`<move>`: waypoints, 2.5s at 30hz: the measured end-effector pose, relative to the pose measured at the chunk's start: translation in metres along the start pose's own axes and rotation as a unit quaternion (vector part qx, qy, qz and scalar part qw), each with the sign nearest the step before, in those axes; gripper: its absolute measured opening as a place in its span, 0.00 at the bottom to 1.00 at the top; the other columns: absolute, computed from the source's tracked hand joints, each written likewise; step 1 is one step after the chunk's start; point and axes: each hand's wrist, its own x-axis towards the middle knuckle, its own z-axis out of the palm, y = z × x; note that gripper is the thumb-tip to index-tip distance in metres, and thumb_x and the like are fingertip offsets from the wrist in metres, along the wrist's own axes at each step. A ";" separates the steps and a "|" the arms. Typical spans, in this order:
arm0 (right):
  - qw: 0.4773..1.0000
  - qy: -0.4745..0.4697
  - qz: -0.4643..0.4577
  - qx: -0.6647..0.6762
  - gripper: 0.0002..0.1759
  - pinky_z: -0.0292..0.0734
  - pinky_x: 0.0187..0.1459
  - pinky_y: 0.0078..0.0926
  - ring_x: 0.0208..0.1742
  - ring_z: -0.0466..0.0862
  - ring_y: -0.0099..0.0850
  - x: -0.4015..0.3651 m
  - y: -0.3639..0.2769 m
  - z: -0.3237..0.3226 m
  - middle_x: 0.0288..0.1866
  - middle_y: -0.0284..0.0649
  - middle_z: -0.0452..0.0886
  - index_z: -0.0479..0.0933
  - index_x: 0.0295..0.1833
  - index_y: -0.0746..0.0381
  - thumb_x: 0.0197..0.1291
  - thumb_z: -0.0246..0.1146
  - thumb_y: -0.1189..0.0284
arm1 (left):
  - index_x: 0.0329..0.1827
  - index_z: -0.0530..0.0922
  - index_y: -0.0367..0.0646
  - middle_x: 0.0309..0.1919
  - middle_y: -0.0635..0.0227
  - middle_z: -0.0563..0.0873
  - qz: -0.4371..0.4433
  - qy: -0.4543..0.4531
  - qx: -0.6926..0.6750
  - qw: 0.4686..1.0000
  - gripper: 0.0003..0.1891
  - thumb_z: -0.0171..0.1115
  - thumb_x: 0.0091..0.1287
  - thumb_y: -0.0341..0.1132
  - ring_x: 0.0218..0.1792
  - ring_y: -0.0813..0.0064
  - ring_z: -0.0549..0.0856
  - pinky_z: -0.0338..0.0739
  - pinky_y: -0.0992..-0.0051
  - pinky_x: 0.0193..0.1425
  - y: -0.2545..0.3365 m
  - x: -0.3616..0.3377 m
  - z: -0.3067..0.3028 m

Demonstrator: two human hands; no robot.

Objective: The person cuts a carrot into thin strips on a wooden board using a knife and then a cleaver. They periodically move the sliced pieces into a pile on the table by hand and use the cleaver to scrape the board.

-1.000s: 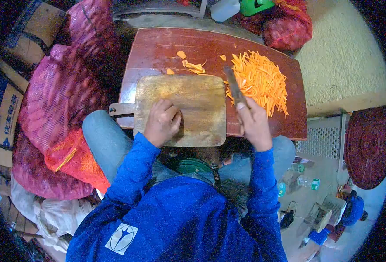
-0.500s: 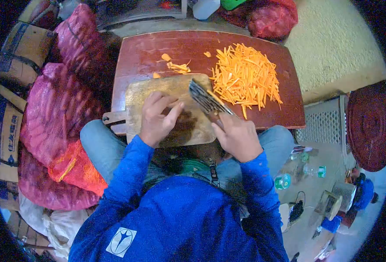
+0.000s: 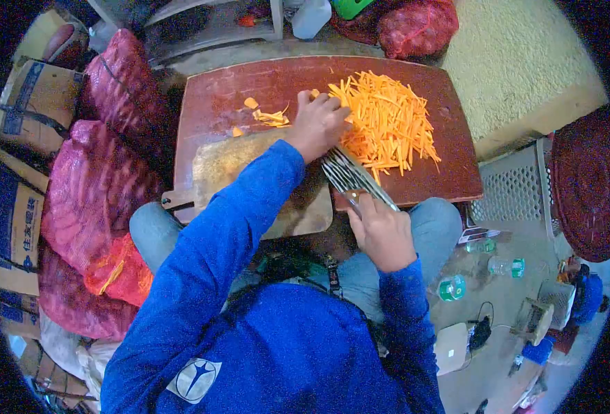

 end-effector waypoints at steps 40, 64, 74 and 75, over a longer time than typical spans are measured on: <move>0.983 -0.107 0.000 0.151 0.15 0.84 0.41 0.50 0.42 0.90 0.52 -0.027 -0.054 0.028 0.42 0.52 0.87 0.76 0.53 0.64 0.73 0.67 0.63 | 0.36 0.83 0.36 0.35 0.45 0.88 -0.191 -0.139 -0.087 0.968 0.07 0.73 0.63 0.29 0.41 0.46 0.90 0.82 0.52 0.46 -0.199 -0.086 -0.038; 0.906 -0.124 0.086 0.395 0.17 0.81 0.40 0.47 0.36 0.87 0.56 -0.011 -0.057 0.004 0.35 0.56 0.84 0.79 0.64 0.64 0.80 0.60 0.65 | 0.47 0.87 0.35 0.42 0.49 0.91 -0.341 0.006 -0.190 0.921 0.09 0.73 0.66 0.27 0.46 0.48 0.90 0.85 0.58 0.51 0.008 -0.186 -0.127; 0.872 -0.186 0.089 0.443 0.18 0.79 0.42 0.42 0.34 0.83 0.44 0.026 -0.084 0.025 0.35 0.57 0.81 0.79 0.64 0.68 0.81 0.59 0.66 | 0.47 0.87 0.33 0.39 0.47 0.89 -0.308 -0.019 -0.177 0.935 0.12 0.69 0.60 0.21 0.46 0.45 0.90 0.84 0.56 0.52 0.018 -0.193 -0.131; 0.872 -0.188 0.089 0.442 0.18 0.79 0.42 0.42 0.34 0.83 0.44 0.031 -0.085 0.025 0.35 0.57 0.81 0.79 0.64 0.68 0.81 0.59 0.66 | 0.47 0.87 0.33 0.39 0.47 0.89 -0.309 -0.019 -0.177 0.934 0.12 0.69 0.60 0.21 0.46 0.45 0.90 0.84 0.56 0.52 0.017 -0.194 -0.129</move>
